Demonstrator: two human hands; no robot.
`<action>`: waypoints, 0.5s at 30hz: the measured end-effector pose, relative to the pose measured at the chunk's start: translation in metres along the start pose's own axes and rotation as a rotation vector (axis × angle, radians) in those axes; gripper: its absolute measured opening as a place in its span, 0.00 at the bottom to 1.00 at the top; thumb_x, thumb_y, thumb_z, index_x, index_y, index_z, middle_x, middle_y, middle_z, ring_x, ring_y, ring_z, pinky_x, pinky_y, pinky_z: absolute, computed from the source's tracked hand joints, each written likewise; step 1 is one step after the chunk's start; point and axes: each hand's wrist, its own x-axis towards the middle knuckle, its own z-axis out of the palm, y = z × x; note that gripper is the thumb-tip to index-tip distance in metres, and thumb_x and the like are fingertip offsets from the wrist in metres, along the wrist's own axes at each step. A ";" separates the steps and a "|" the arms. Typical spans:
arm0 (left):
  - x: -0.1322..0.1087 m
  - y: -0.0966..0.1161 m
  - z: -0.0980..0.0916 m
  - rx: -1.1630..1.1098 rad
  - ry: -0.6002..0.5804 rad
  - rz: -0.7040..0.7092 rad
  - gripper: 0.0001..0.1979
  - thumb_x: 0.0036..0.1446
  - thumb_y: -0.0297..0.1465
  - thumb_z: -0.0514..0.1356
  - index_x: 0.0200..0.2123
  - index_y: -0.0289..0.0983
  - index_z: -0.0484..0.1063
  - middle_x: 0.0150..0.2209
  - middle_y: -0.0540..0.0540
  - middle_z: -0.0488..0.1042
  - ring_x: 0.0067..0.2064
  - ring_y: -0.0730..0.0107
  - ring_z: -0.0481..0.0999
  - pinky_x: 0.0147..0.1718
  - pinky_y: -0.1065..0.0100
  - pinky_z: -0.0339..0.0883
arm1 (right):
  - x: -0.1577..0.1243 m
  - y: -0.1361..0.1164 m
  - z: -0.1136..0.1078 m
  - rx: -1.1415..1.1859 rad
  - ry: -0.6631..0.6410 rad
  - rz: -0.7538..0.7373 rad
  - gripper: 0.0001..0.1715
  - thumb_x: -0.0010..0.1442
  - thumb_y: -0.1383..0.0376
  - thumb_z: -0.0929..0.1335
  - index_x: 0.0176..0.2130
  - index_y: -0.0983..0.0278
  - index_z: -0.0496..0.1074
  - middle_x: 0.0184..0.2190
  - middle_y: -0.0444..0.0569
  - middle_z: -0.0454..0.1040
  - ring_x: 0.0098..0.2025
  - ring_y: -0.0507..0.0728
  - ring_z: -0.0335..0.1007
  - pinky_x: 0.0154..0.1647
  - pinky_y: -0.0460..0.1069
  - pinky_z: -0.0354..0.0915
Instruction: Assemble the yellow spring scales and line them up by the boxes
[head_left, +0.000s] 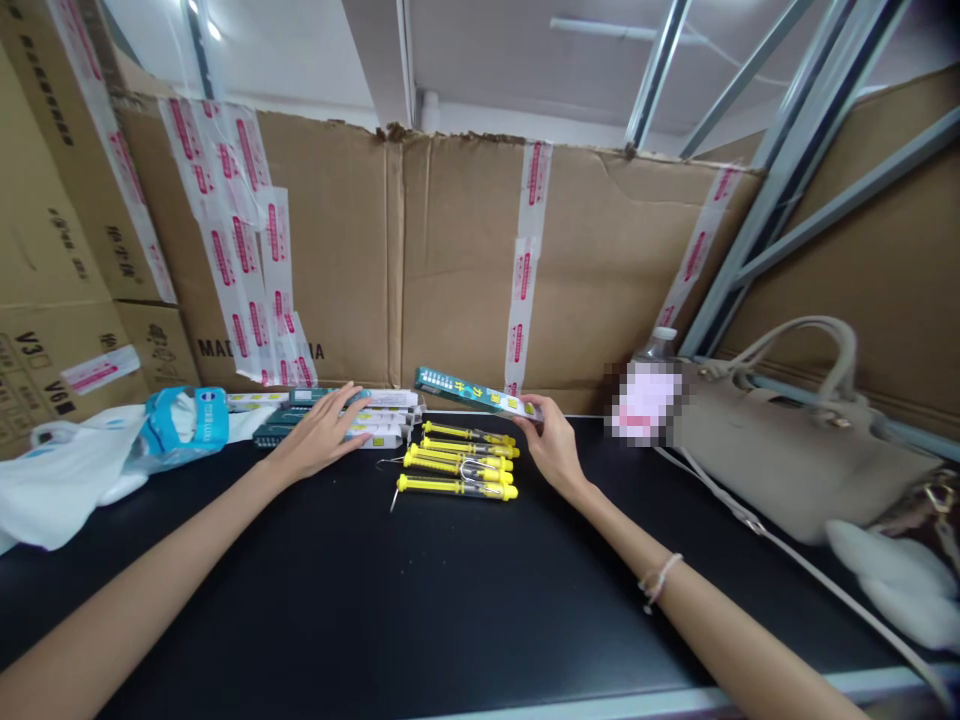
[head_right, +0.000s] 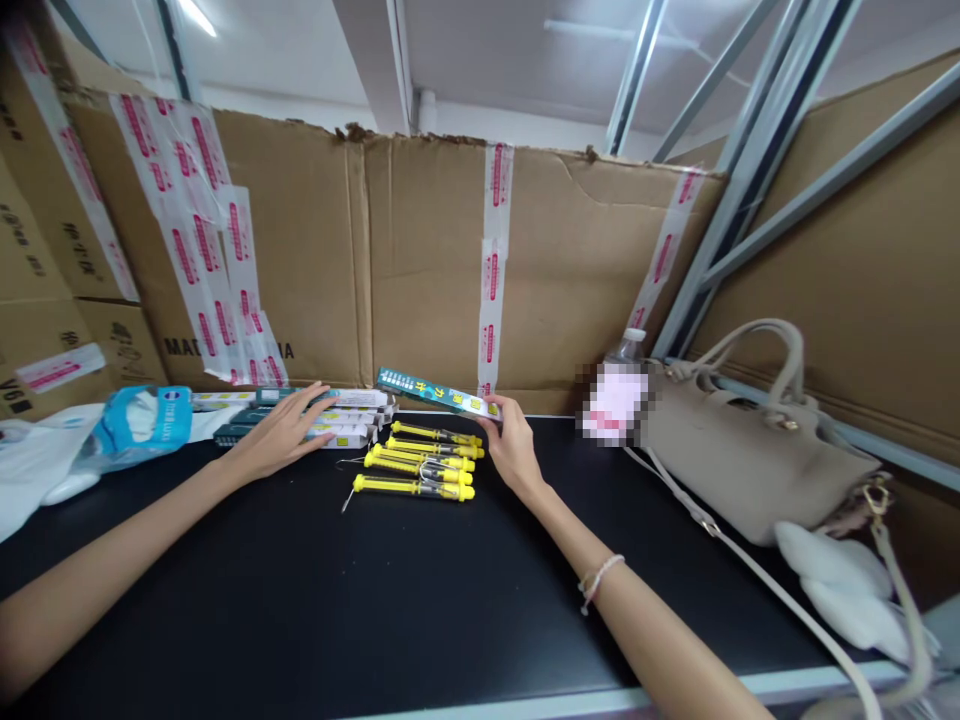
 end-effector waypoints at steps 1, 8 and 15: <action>0.002 0.004 -0.004 -0.012 0.017 0.004 0.32 0.67 0.50 0.49 0.65 0.35 0.59 0.66 0.33 0.60 0.69 0.47 0.55 0.66 0.47 0.50 | 0.000 -0.004 -0.002 0.007 0.002 -0.010 0.13 0.65 0.61 0.66 0.49 0.61 0.69 0.48 0.57 0.72 0.51 0.66 0.70 0.53 0.62 0.68; 0.006 0.052 -0.045 -0.145 0.122 -0.095 0.42 0.60 0.55 0.56 0.69 0.39 0.50 0.66 0.36 0.60 0.65 0.47 0.62 0.63 0.48 0.57 | -0.007 -0.056 -0.003 0.135 -0.116 -0.049 0.14 0.64 0.66 0.68 0.49 0.56 0.73 0.48 0.51 0.71 0.53 0.62 0.70 0.58 0.58 0.66; -0.020 0.060 -0.036 -0.388 0.016 -0.217 0.22 0.63 0.51 0.56 0.52 0.43 0.70 0.53 0.45 0.76 0.54 0.53 0.76 0.54 0.56 0.69 | -0.027 -0.085 0.000 0.361 -0.172 0.144 0.25 0.58 0.59 0.74 0.54 0.56 0.71 0.52 0.53 0.72 0.53 0.63 0.71 0.52 0.56 0.71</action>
